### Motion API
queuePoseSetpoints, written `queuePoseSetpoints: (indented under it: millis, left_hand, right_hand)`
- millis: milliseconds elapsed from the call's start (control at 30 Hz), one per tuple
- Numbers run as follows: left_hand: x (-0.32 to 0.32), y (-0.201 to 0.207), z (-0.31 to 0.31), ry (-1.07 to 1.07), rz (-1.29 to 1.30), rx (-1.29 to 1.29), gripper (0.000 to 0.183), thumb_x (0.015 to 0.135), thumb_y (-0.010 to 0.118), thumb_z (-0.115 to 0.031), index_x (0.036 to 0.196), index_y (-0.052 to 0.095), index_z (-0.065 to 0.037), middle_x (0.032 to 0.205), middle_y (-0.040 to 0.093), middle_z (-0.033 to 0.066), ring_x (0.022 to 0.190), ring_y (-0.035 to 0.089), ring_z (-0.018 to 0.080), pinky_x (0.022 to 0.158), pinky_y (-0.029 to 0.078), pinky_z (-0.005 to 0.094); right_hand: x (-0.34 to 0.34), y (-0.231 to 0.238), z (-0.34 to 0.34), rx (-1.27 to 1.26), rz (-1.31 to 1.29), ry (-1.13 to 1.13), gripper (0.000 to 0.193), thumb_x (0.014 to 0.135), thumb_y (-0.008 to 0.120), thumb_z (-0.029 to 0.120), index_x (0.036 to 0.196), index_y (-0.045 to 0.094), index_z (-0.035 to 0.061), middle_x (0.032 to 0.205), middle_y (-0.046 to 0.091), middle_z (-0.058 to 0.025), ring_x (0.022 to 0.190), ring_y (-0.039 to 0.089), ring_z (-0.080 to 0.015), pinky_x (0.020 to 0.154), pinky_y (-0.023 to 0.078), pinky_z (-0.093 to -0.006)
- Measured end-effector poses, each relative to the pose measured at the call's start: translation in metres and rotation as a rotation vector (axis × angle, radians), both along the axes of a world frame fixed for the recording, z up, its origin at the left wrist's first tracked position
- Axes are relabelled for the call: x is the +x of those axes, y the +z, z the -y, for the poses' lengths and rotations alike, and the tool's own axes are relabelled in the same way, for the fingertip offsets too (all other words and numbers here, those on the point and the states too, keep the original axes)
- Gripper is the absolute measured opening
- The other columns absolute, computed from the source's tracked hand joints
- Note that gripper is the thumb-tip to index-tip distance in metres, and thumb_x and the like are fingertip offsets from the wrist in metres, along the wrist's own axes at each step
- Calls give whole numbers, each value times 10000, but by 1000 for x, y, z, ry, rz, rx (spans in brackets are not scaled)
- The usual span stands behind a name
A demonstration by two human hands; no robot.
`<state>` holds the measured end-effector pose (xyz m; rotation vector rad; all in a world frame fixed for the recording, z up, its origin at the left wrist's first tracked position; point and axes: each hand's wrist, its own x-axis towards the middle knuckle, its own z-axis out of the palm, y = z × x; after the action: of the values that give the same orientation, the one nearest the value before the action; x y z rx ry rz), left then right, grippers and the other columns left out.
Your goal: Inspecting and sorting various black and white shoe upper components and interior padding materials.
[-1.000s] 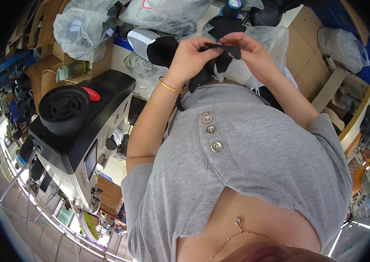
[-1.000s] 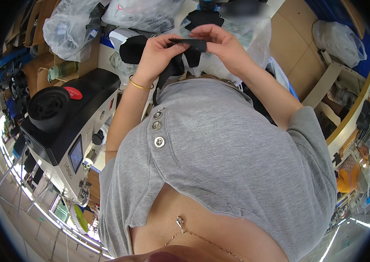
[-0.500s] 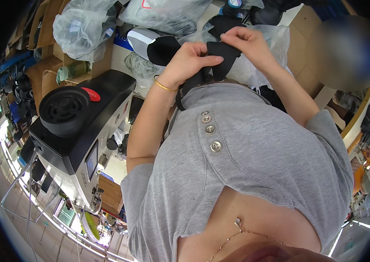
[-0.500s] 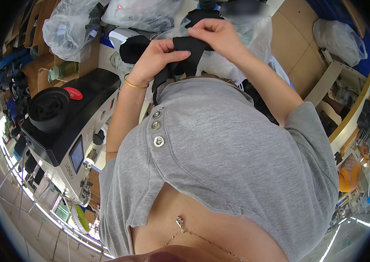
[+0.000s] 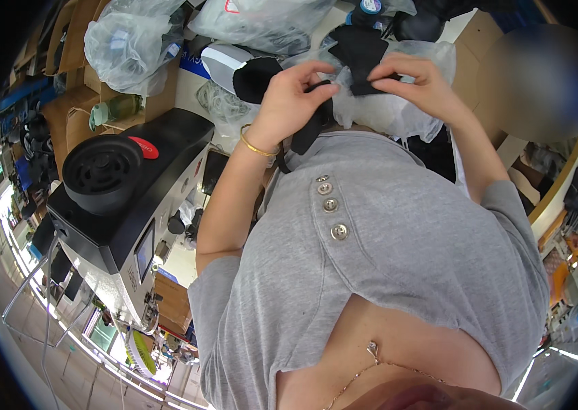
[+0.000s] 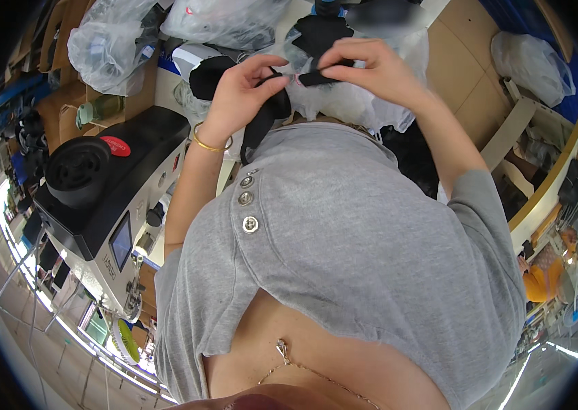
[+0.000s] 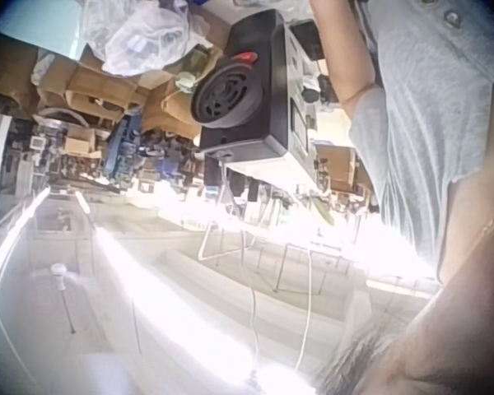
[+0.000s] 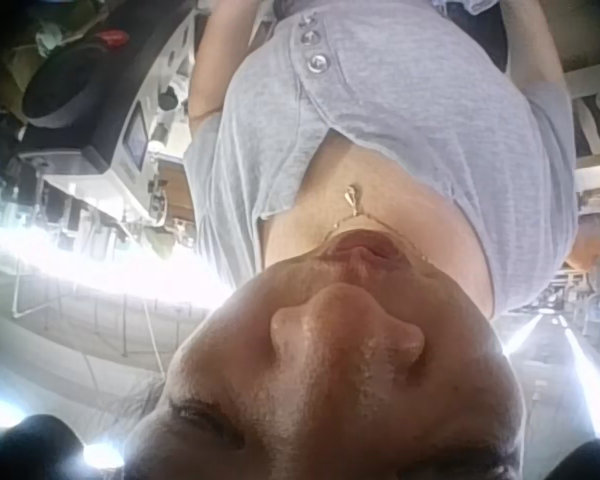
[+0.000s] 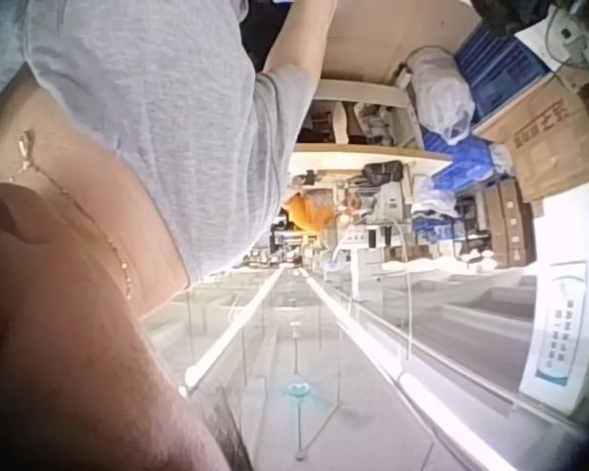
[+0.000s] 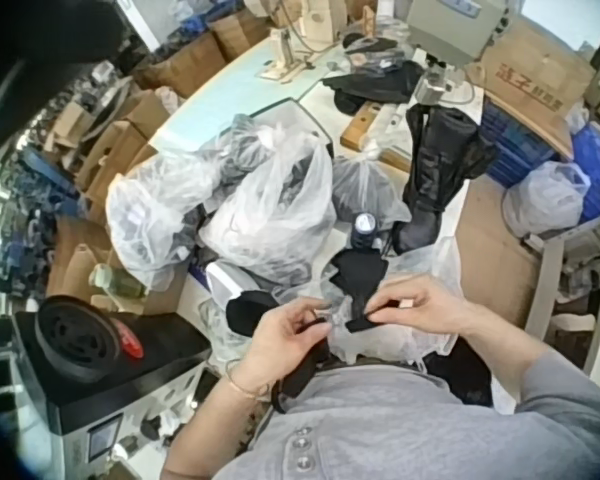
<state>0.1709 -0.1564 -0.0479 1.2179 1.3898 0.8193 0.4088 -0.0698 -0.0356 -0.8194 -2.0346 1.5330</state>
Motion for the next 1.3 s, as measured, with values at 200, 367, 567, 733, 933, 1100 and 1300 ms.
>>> queuePoseSetpoints:
  millis: [200, 367, 567, 733, 933, 1100, 1300]
  left_hand:
    - [-4, -4, -2, 222, 150, 59, 223, 812, 690, -10, 1029, 648, 16, 749, 630, 6, 680, 563, 66, 640, 468, 211]
    - [-4, -2, -4, 216, 211, -99, 127, 800, 706, -3, 921, 678, 20, 753, 656, 32, 679, 578, 66, 651, 479, 200]
    - [-7, -8, -1, 280, 165, 142, 113, 813, 699, -7, 918, 688, 33, 844, 692, 60, 762, 614, 86, 721, 490, 211]
    - [-4, 5, 0, 370, 268, 86, 130, 884, 637, -62, 964, 660, 38, 971, 696, 139, 918, 651, 165, 846, 498, 268]
    - [-7, 4, 1, 562, 594, -71, 181, 942, 556, -106, 1030, 582, 51, 1021, 671, 192, 933, 669, 241, 829, 543, 328]
    - [-13, 7, 1, 501, 812, -283, 199, 929, 561, -82, 1065, 599, 58, 1078, 656, 184, 988, 646, 234, 875, 522, 324]
    - [-23, 1, 7, 472, 783, -289, 174, 899, 572, -38, 1038, 619, 56, 1063, 662, 183, 976, 643, 221, 882, 512, 318]
  right_hand:
    - [32, -14, -11, -349, 291, 303, 124, 843, 661, 96, 894, 639, -14, 815, 622, -27, 798, 562, -112, 733, 442, -255]
    - [27, -57, -10, -342, 288, 243, 181, 868, 658, 167, 958, 654, 10, 845, 634, -13, 744, 560, -77, 656, 453, -248]
    - [5, -87, -19, 389, 474, -308, 291, 835, 674, 296, 997, 643, 56, 867, 625, -52, 707, 607, -202, 607, 476, -316]
    - [-3, -103, -23, 482, 569, -402, 308, 834, 658, 309, 1016, 617, 64, 876, 634, -67, 752, 636, -267, 629, 498, -380]
    - [-8, -104, -19, 517, 633, -454, 282, 827, 655, 273, 1005, 597, 62, 897, 635, -80, 801, 643, -288, 652, 504, -417]
    - [-4, -112, -19, 446, 569, -256, 367, 821, 670, 310, 1071, 593, 52, 929, 648, -81, 813, 645, -302, 674, 512, -417]
    - [-21, -97, -2, 361, 764, -367, 402, 782, 705, 317, 1031, 593, 23, 963, 636, -114, 862, 636, -315, 711, 509, -415]
